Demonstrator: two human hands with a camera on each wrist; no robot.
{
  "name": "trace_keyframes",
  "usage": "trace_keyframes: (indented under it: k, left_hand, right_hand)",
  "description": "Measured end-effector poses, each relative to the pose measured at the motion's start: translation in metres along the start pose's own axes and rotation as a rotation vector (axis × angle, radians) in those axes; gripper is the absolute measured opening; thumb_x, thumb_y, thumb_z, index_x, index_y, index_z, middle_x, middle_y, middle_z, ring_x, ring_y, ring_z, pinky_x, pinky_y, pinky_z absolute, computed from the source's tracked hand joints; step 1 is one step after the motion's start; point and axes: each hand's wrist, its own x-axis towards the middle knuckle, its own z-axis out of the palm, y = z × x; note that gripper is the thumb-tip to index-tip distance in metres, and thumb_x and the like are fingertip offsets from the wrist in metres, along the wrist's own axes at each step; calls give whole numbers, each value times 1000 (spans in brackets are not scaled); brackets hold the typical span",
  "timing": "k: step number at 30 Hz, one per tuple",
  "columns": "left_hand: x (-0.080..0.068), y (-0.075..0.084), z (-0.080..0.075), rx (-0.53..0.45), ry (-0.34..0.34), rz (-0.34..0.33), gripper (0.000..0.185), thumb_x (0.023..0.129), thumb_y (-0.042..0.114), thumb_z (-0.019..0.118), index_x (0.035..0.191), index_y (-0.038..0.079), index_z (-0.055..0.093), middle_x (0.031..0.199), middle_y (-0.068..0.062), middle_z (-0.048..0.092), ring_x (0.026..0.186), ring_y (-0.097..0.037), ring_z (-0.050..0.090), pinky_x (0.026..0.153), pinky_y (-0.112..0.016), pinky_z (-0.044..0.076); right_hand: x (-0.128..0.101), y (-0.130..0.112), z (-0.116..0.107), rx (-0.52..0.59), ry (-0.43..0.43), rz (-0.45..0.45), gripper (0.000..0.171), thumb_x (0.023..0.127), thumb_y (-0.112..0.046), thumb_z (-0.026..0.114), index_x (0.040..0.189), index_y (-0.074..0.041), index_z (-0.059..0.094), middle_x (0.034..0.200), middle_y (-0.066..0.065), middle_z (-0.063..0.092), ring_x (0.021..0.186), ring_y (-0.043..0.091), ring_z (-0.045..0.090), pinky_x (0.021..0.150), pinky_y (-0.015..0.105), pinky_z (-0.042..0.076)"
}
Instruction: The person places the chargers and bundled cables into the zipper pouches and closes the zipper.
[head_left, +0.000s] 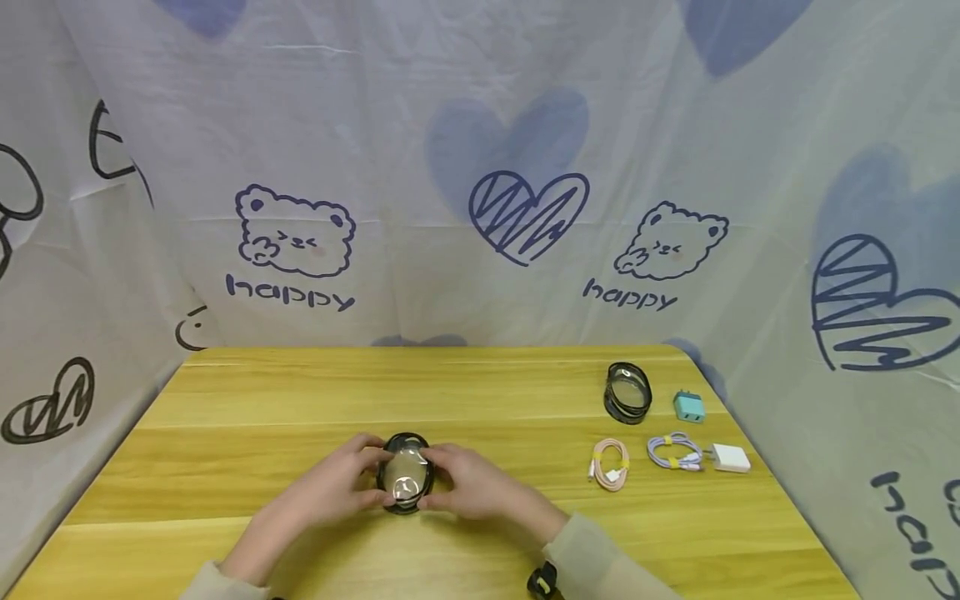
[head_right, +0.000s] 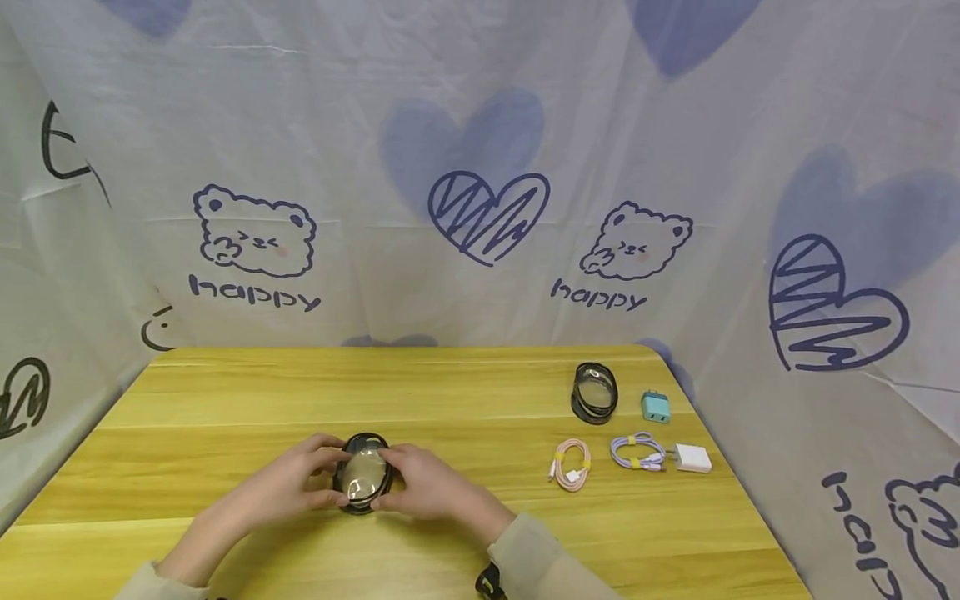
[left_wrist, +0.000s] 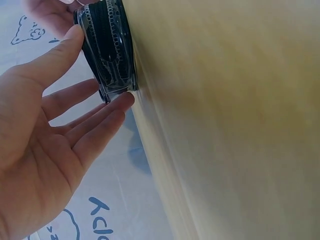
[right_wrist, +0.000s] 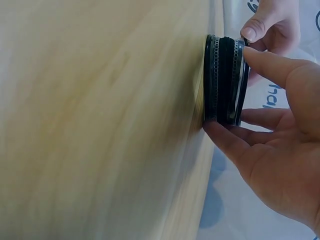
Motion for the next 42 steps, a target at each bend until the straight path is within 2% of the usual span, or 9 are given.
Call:
trace_keyframes:
  k: [6,9,15,22,30,37,42]
  left_hand:
    - [-3,-1,1,18,25,24,59,87,33,86,132,-1,66,142,-21,54,115,-34,66,98,-54,57]
    - [-5,0,2,45,36,8,59,87,35,86,132,2,67,145,-22,53,122,-39,62,102,-58,54]
    - [-6,5,3,78,48,-11,64,84,40,87,135,8,66,157,-22,43,133,-47,54,105,-65,49]
    - [0,8,6,123,55,20,83,85,49,85,151,8,53,168,-12,31,146,-42,42,112,-60,44]
    - [13,7,8,160,48,104,92,86,49,83,157,5,44,170,-12,27,152,-39,32,119,-57,37]
    - [21,8,8,186,-27,117,94,88,57,77,160,9,41,171,-9,25,154,-42,26,121,-61,33]
    - [25,11,8,203,-70,136,95,88,60,76,160,8,41,171,-10,25,153,-45,27,120,-63,32]
  right_hand:
    - [-4,2,-3,-7,-30,-17,83,94,-36,78,159,-3,39,159,15,46,145,30,46,122,43,37]
    - [-8,6,-4,16,-26,-12,85,94,-37,78,161,-5,36,162,13,42,148,29,42,123,45,34]
    - [-23,17,-10,67,58,-11,85,96,-35,76,162,-4,33,164,18,37,151,35,37,125,52,28]
    - [-46,39,-28,85,184,-34,80,97,-30,74,162,-7,34,166,17,34,152,36,33,125,55,26]
    - [-77,72,-59,79,311,70,79,99,-35,73,163,-12,33,168,13,32,153,39,31,122,62,28]
    - [-104,109,-81,-3,399,117,78,99,-30,74,161,-6,35,164,21,35,150,46,33,118,66,33]
    - [-122,132,-91,-19,407,143,78,100,-29,73,161,-3,34,163,26,34,143,50,41,105,63,49]
